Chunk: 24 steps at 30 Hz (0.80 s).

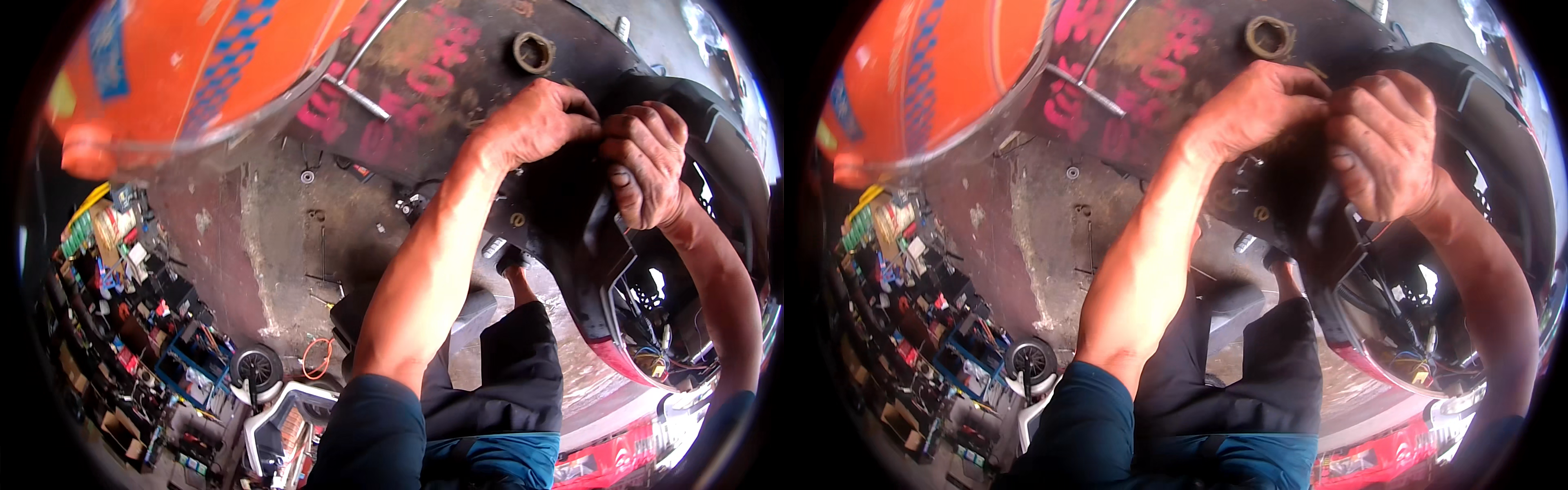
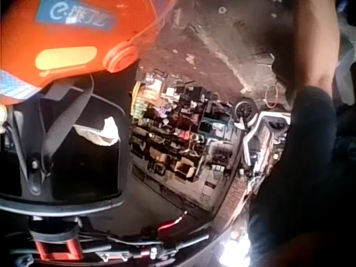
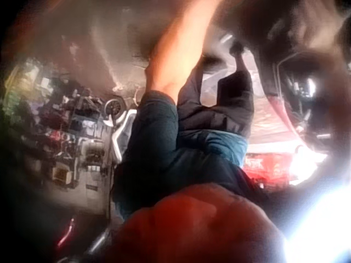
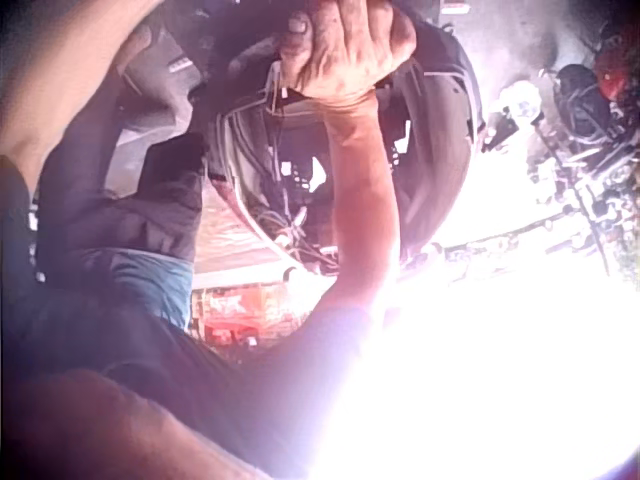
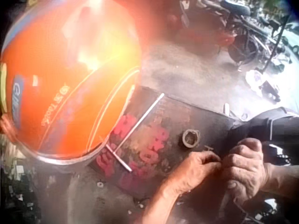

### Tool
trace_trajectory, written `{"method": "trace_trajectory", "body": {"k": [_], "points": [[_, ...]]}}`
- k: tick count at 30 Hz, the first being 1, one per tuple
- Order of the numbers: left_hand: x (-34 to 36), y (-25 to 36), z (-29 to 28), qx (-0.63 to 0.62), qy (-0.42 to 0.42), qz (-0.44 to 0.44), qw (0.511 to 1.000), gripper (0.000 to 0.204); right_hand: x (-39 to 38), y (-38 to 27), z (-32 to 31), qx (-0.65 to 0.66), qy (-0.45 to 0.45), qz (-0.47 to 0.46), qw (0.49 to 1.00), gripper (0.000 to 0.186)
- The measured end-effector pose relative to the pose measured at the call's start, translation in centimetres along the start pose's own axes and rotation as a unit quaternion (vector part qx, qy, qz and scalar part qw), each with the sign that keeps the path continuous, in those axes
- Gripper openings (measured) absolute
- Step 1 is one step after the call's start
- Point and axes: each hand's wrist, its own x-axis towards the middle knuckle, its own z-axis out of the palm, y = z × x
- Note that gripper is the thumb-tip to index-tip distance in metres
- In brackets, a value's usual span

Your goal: The person removes a seat and a battery cover from a scooter, then uses a T-handle socket wrench to unscrew and remove a component from the frame.

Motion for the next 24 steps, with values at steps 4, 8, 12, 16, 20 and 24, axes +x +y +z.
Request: {"method": "trace_trajectory", "body": {"k": [4, 8, 12, 16, 20, 24], "points": [[-0.8, -0.6, -0.3, -0.100, 0.058, -0.033, 0.993, 0.020, 0.2, 0.1, -0.5, -0.014, -0.032, -0.007, 0.999, 0.019], [0.2, -2.5, 0.3, 0.004, 0.100, 0.040, 0.994, 0.025, 0.1, -0.5, -0.3, -0.021, -0.028, -0.011, 0.999, 0.020], [0.5, -2.4, 1.2, -0.006, 0.118, 0.058, 0.991, 0.029, -0.7, 0.1, -0.2, -0.031, -0.035, -0.020, 0.999, 0.021], [0.1, -1.2, 1.4, 0.058, 0.146, -0.008, 0.988, 0.030, -0.9, 0.5, 0.3, -0.043, -0.043, -0.028, 0.998, 0.027], [-0.2, -1.5, 1.7, 0.057, 0.163, -0.013, 0.985, 0.031, -1.1, 0.9, 0.3, -0.051, -0.059, -0.022, 0.997, 0.029], [1.9, -1.9, 3.1, -0.024, 0.122, 0.016, 0.992, 0.031, -2.1, 1.6, -2.0, -0.081, -0.114, -0.008, 0.990, 0.032]]}}
